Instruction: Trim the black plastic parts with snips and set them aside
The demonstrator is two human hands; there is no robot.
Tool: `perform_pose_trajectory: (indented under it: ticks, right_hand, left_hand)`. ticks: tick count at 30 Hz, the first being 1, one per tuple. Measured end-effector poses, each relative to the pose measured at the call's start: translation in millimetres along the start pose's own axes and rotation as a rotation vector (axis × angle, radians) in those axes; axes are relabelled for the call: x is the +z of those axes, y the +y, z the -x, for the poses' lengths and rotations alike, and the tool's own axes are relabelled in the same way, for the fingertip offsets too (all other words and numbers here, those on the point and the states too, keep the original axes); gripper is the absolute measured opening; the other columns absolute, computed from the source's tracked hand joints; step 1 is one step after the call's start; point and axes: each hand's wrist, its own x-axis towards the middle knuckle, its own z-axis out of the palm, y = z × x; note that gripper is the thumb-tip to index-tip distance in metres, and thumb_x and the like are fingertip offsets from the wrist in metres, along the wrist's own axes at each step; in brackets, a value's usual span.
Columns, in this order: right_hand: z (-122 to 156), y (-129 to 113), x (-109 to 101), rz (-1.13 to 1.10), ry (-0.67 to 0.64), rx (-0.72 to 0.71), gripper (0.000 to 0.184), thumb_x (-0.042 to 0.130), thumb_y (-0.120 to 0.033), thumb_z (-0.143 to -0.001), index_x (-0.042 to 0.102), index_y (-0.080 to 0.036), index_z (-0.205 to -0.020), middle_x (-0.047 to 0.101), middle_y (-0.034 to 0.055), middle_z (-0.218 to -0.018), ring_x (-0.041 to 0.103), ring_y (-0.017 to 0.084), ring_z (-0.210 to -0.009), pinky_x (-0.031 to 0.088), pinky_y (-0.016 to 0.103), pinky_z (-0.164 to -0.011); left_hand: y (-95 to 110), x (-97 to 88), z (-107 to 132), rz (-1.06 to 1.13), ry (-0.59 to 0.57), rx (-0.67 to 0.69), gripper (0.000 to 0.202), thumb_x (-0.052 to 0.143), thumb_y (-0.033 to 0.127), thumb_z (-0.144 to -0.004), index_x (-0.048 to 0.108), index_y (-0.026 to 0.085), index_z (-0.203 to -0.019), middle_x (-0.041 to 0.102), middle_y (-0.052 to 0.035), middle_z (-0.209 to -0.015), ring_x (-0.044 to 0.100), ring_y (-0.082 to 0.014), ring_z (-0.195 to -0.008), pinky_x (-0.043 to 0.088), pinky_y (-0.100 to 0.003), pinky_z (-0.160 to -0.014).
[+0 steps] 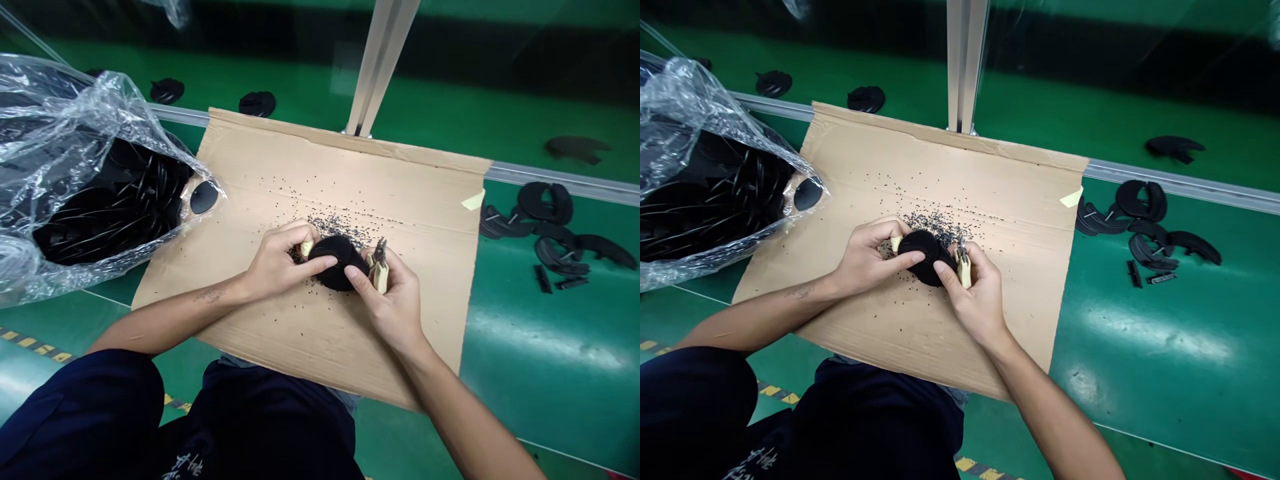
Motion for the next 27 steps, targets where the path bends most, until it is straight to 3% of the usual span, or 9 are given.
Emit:
perform_pose_trajectory:
  ticks: [6,9,12,14,19,22,27]
  right_hand:
    - [-0.6,0.3,-1.3,0.026,0.001,-0.033,0.026,0.074,-0.042,-0.085,0.058,-0.022,-0.088,0.056,-0.0024,-0.075,0.049,0.013,-0.065,0.045,0.026,-0.059]
    - [0.1,-1.3,-1.9,0.040,-0.003,-0.034,0.025,0.074,-0.043,-0.086,0.059,-0.023,-0.088,0.057,-0.0021,-0.076,0.050,0.014,-0.065,0.046,0.027,-0.059]
    - [0.7,-1.7,-2.0,0.056,0.002,-0.042,0.025,0.073,-0.044,-0.086,0.060,-0.023,-0.088,0.059,-0.0016,-0.077,0.052,0.014,-0.066,0.047,0.027,-0.060]
    - [0.9,-1.0,-2.1,0.063,0.008,-0.052,0.025,0.073,-0.045,-0.086,0.061,-0.023,-0.089,0.061,-0.0013,-0.078,0.053,0.014,-0.068,0.048,0.028,-0.062]
    - [1.2,1.0,-2.3,0.062,0.018,-0.079,0.025,0.074,-0.043,-0.086,0.061,-0.022,-0.090,0.064,-0.0005,-0.082,0.058,0.015,-0.072,0.050,0.028,-0.065]
    - [1.7,1.2,-1.4,0.073,0.019,-0.085,0.024,0.073,-0.043,-0.087,0.061,-0.022,-0.091,0.066,0.0001,-0.083,0.060,0.016,-0.074,0.051,0.029,-0.067]
    - [3.0,1.9,-1.6,0.147,0.009,-0.119,0.021,0.070,-0.042,-0.090,0.064,-0.023,-0.093,0.067,0.0001,-0.081,0.059,0.016,-0.070,0.051,0.029,-0.064]
  left_hand:
    - [-4.8,-2.1,1.3,0.125,-0.069,-0.087,0.032,0.080,0.036,-0.083,0.054,0.018,-0.078,0.056,0.0037,-0.071,0.054,-0.0078,-0.062,0.047,-0.019,-0.056]
    - [-5.9,-2.1,2.2,0.094,-0.072,-0.044,0.028,0.079,0.035,-0.085,0.065,0.018,-0.103,0.060,0.0036,-0.073,0.054,-0.0074,-0.061,0.049,-0.018,-0.056]
    - [-6.5,-2.5,2.3,-0.016,-0.102,0.037,0.034,0.075,0.036,-0.089,0.069,0.019,-0.117,0.072,-0.0033,-0.089,0.063,-0.0110,-0.073,0.055,-0.022,-0.066]
    - [-6.8,-3.3,1.9,-0.071,-0.123,0.085,0.032,0.072,0.036,-0.091,0.071,0.019,-0.118,0.076,-0.0068,-0.100,0.067,-0.0136,-0.082,0.057,-0.025,-0.071]
    - [-7.2,-2.9,2.9,-0.154,-0.119,0.117,0.033,0.070,0.034,-0.092,0.070,0.018,-0.122,0.074,-0.0079,-0.099,0.068,-0.0154,-0.088,0.059,-0.028,-0.076]
    - [-5.9,-0.1,5.3,-0.085,-0.121,0.099,0.031,0.069,0.030,-0.093,0.070,0.017,-0.122,0.075,-0.0100,-0.110,0.071,-0.0169,-0.100,0.060,-0.031,-0.086]
    - [-2.9,-0.4,4.7,0.037,-0.158,0.034,0.026,0.068,0.026,-0.094,0.071,0.018,-0.118,0.077,-0.0084,-0.109,0.074,-0.0155,-0.097,0.062,-0.027,-0.084]
